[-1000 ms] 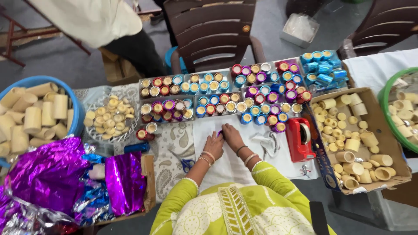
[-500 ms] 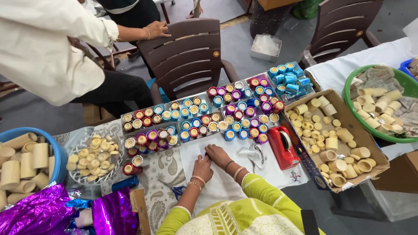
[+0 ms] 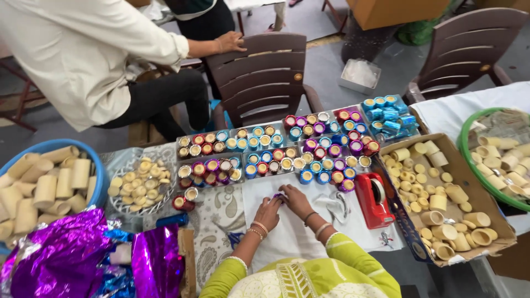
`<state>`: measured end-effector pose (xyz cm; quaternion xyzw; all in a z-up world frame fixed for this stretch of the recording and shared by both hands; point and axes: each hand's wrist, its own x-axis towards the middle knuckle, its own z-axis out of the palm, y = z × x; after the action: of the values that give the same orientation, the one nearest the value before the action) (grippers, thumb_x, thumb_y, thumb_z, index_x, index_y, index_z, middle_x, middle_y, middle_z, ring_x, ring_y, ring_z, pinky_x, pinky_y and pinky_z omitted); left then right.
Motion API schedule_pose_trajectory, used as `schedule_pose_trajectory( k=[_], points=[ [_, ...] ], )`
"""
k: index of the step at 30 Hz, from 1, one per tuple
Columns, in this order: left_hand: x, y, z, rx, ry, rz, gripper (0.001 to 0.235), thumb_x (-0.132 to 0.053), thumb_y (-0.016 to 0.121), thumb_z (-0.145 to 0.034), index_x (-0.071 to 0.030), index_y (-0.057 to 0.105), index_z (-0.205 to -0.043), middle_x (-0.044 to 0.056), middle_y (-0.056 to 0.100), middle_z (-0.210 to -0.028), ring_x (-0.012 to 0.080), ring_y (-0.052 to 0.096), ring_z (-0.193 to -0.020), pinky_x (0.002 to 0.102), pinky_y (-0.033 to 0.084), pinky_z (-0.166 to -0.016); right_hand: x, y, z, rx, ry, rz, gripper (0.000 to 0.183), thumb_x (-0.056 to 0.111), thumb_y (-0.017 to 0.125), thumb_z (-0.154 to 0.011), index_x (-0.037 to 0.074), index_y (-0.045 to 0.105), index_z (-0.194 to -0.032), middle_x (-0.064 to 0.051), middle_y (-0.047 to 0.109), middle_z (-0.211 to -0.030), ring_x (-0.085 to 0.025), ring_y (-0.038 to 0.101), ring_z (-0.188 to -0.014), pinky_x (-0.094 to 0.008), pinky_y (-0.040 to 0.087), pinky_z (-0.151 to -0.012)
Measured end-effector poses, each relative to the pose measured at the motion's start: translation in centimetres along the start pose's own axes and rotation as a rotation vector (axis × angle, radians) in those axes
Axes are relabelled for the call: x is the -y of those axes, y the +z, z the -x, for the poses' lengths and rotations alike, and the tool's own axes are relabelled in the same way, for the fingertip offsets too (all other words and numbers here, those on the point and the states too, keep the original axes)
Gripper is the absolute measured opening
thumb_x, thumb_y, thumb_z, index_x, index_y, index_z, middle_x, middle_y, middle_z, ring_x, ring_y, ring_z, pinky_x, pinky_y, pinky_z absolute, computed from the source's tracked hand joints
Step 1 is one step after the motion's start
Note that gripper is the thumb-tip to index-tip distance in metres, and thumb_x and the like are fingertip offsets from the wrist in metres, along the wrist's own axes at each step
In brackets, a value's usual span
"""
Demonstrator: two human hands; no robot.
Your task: The person wraps small cylindrical candles in shiny purple and silver foil. They fold the foil around the candles by hand and use scissors to trim the excess material. The wrapped candles are placed into trays on the table.
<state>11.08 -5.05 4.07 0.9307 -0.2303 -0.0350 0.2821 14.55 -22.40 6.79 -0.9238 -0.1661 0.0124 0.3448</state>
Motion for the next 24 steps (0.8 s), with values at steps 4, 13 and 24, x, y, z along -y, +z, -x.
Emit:
schedule_pose_trajectory(
  k=[4,13,24],
  points=[
    [0.9,-0.2,1.2,-0.123,0.021,0.092,0.049,0.003,0.064,-0.076,-0.004,0.065,-0.124,0.011,0.064,-0.127,0.0375,0.054,-0.118,0.044,0.049,-0.102,-0.5,-1.1,1.5,0.046,0.079,-0.036,0.022,0.008,0.066,-0.089,0.014,0.064,-0.111,-0.010,0.065,-0.100,-0.031,0.066,-0.095,-0.043,0.054,-0.079],
    [1.1,-2.0,2.2,-0.190,-0.051,0.036,0.049,0.001,0.068,-0.076,-0.010,0.066,-0.124,0.010,0.061,-0.134,0.0357,0.050,-0.124,0.045,0.048,-0.104,1.0,-3.1,3.4,-0.021,0.017,-0.036,0.023,0.008,0.070,-0.089,0.013,0.068,-0.111,-0.010,0.063,-0.100,-0.031,0.062,-0.096,-0.042,0.053,-0.082],
    [0.8,-0.2,1.2,0.074,-0.075,-0.194,0.061,0.004,0.062,-0.078,-0.018,0.064,-0.134,0.012,0.047,-0.151,0.0426,0.041,-0.136,0.053,0.044,-0.099,0.7,-0.4,2.4,0.051,-0.133,0.331,0.029,0.020,0.075,-0.084,0.020,0.073,-0.114,-0.007,0.063,-0.109,-0.031,0.057,-0.099,-0.042,0.050,-0.082]
  ],
)
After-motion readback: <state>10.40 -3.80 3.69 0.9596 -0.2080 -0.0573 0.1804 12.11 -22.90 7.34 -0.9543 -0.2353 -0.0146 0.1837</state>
